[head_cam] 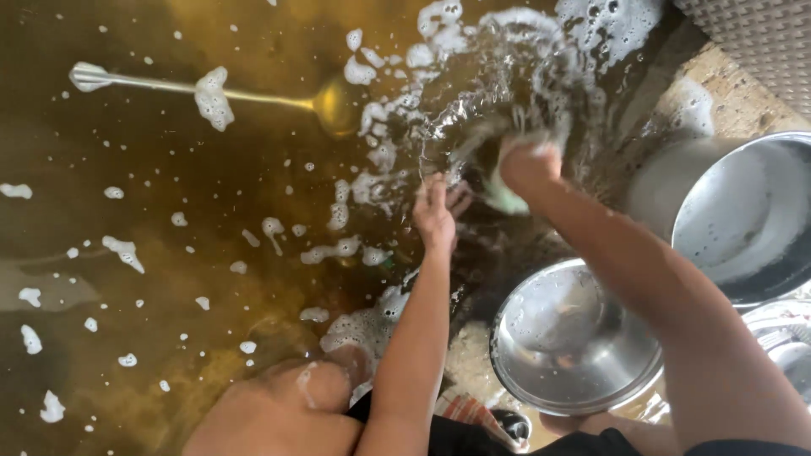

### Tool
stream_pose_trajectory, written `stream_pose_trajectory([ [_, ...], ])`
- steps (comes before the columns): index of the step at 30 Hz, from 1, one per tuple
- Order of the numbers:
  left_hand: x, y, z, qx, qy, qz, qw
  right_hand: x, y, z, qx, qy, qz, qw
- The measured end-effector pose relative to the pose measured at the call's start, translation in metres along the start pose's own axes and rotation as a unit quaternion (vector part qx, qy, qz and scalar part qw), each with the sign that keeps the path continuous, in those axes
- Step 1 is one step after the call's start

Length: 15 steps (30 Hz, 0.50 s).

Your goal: Washing various dishes including a ladle, glass, and plate by hand in basins

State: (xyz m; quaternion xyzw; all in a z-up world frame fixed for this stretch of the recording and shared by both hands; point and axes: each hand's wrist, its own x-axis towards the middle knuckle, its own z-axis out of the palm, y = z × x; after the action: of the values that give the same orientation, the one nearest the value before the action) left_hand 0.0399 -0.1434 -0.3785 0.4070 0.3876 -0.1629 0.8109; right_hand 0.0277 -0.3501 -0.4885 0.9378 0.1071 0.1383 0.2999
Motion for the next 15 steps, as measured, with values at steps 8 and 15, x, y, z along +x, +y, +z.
stream_pose_trajectory([
  [8, 0.019, -0.059, -0.040, 0.360, -0.003, 0.179, 0.915, 0.079, -0.026, -0.055, 0.271, -0.377, -0.141, 0.874],
  [15, 0.019, -0.038, -0.028, 0.095, -0.106, 0.097, 0.985, 0.024, 0.025, -0.035, 0.019, 0.117, -0.014, 0.993],
])
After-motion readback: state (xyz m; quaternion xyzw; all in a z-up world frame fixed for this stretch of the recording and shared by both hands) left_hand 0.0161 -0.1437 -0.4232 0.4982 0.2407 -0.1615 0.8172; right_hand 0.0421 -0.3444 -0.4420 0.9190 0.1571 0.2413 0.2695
